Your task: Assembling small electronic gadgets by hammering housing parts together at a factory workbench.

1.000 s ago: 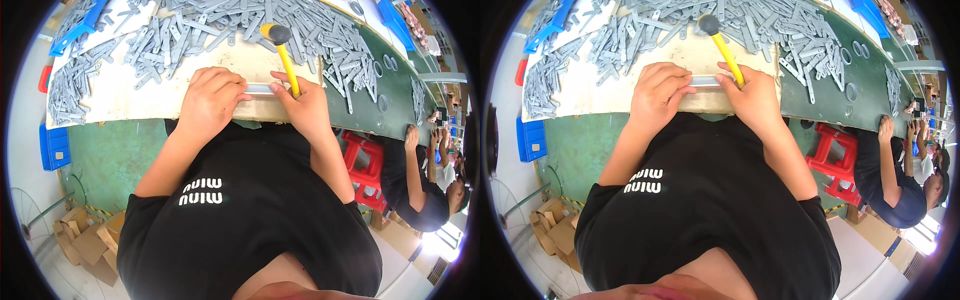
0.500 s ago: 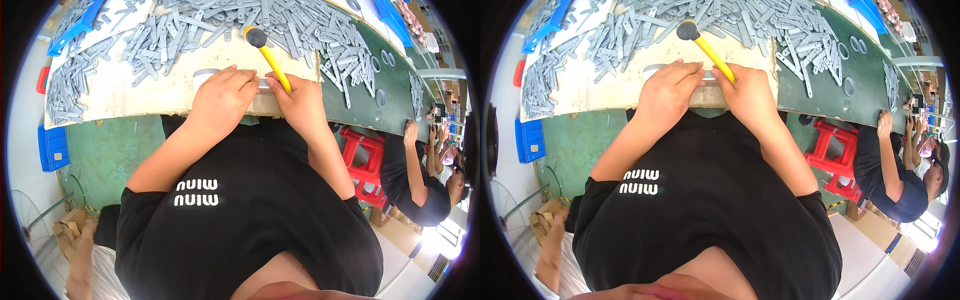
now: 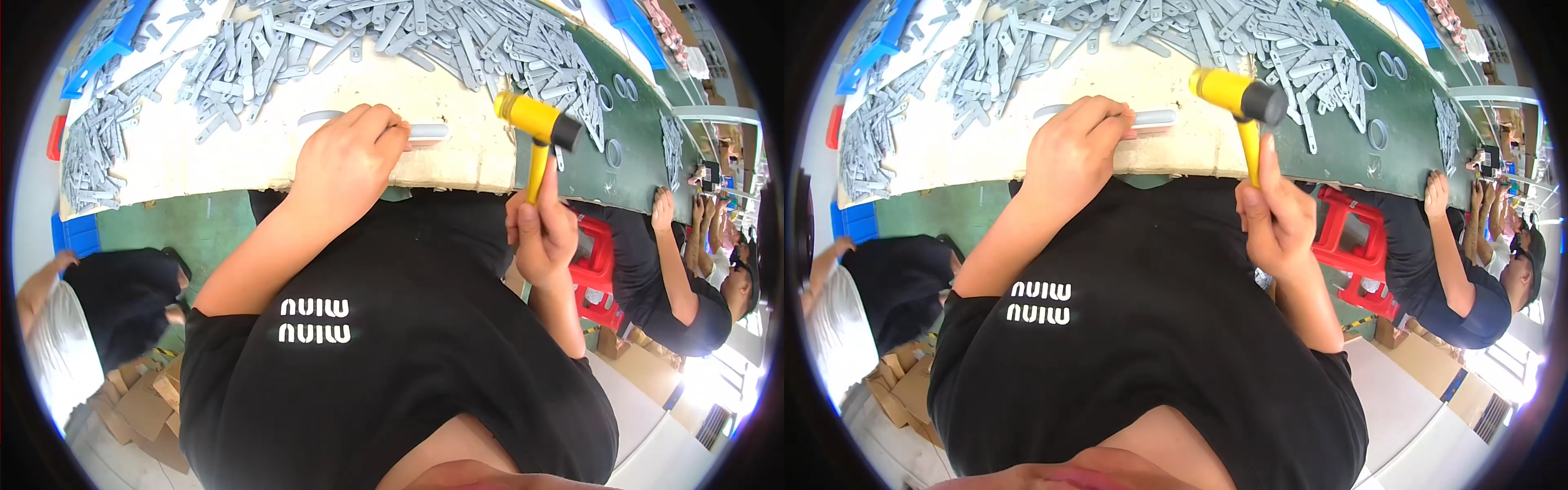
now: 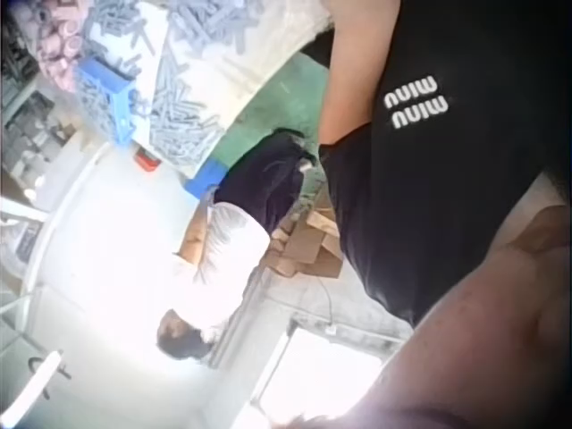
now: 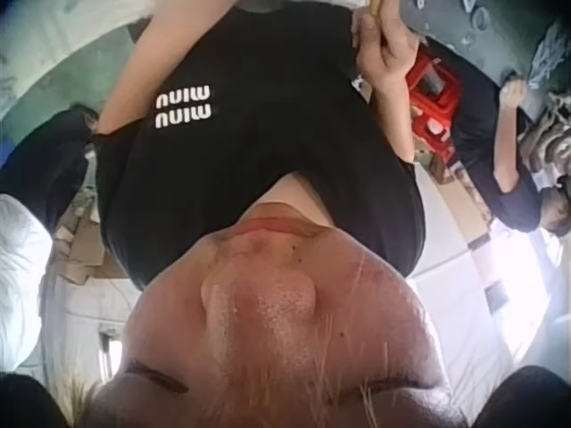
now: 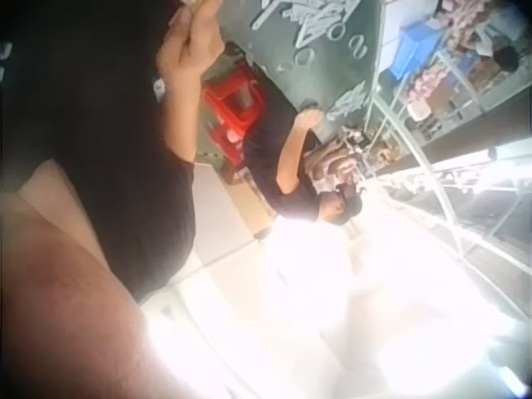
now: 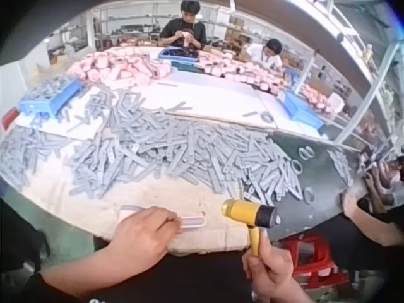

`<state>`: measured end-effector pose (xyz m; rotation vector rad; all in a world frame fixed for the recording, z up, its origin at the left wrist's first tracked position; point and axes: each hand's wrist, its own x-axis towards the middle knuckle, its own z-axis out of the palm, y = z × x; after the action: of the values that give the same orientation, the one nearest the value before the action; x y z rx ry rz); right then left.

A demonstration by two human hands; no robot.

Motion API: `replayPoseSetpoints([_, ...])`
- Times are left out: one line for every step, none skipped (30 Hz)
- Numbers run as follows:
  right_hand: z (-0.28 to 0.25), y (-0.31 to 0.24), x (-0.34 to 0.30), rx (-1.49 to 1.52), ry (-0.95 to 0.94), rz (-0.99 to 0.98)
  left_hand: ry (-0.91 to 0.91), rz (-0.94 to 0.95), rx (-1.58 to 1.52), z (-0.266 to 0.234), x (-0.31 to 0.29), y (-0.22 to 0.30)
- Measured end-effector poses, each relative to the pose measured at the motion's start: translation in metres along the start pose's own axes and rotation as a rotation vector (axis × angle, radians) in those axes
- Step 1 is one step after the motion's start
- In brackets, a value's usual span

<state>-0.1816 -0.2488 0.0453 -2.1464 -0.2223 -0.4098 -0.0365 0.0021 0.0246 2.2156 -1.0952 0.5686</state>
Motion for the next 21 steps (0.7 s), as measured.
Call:
replayPoseSetpoints([0.001, 0.003, -0.005, -0.063, 0.011, 0.003, 0.000, -0.002, -0.002, 0.000, 0.000, 0.000])
replayPoseSetpoints([0.004, 0.005, -0.008, -0.145, -0.081, 0.084, -0.004, 0.005, -0.010, 0.000, 0.001, 0.000])
replayPoseSetpoints([0.007, 0.001, -0.005, -0.118, -0.145, 0.236, -0.008, 0.009, -0.015, -0.001, 0.001, 0.000])
replayPoseSetpoints([0.009, -0.006, -0.002, -0.091, -0.209, 0.389, -0.009, 0.006, -0.012, -0.001, 0.000, 0.000])
replayPoseSetpoints([0.005, -0.011, 0.000, -0.047, -0.215, 0.432, -0.002, 0.005, -0.007, 0.000, 0.000, 0.000])
replayPoseSetpoints([0.004, -0.011, -0.004, -0.046, -0.217, 0.430, 0.005, 0.007, -0.003, 0.000, 0.000, 0.001])
replayPoseSetpoints([0.005, -0.011, -0.010, 0.002, -0.122, 0.281, 0.005, 0.005, 0.000, 0.000, 0.001, 0.001])
replayPoseSetpoints([0.006, -0.009, -0.014, 0.050, -0.027, 0.132, 0.003, 0.007, -0.009, 0.000, 0.001, 0.001])
replayPoseSetpoints([0.013, -0.007, -0.013, 0.022, 0.019, 0.085, -0.001, 0.011, -0.020, 0.000, 0.001, 0.001])
replayPoseSetpoints([0.019, -0.010, -0.005, -0.085, -0.086, 0.173, -0.003, 0.013, -0.020, 0.000, 0.001, 0.001])
replayPoseSetpoints([0.021, -0.014, 0.003, -0.192, -0.191, 0.261, 0.005, 0.013, -0.024, 0.001, 0.000, 0.001])
replayPoseSetpoints([0.018, -0.016, 0.005, -0.170, -0.216, 0.353, 0.017, 0.009, -0.021, 0.001, 0.000, 0.000])
replayPoseSetpoints([0.014, -0.015, 0.003, -0.168, -0.219, 0.347, 0.020, 0.007, -0.015, 0.001, 0.000, -0.001])
replayPoseSetpoints([0.006, -0.015, -0.001, -0.120, -0.206, 0.218, 0.022, 0.013, -0.009, 0.001, -0.001, -0.001])
replayPoseSetpoints([0.002, -0.015, -0.004, -0.075, -0.185, 0.095, 0.021, 0.027, -0.008, 0.001, 0.000, -0.001])
replayPoseSetpoints([0.006, -0.017, -0.004, -0.076, -0.180, 0.094, 0.021, 0.032, -0.008, 0.001, 0.001, 0.000])
replayPoseSetpoints([0.014, -0.019, -0.002, -0.109, -0.156, 0.087, 0.019, 0.026, -0.011, 0.000, 0.002, 0.000])
replayPoseSetpoints([0.020, -0.021, -0.001, -0.143, -0.136, 0.078, 0.019, 0.016, -0.013, 0.000, 0.002, 0.002])
replayPoseSetpoints([0.025, -0.019, 0.001, -0.173, -0.231, 0.213, 0.022, 0.018, -0.013, -0.001, 0.001, 0.003])
replayPoseSetpoints([0.022, -0.021, -0.001, -0.175, -0.229, 0.211, -0.011, -0.016, 0.018, -0.002, -0.001, 0.005])
replayPoseSetpoints([0.016, -0.022, -0.003, -0.106, -0.225, 0.241, -0.048, -0.049, 0.049, -0.003, 0.000, 0.005])
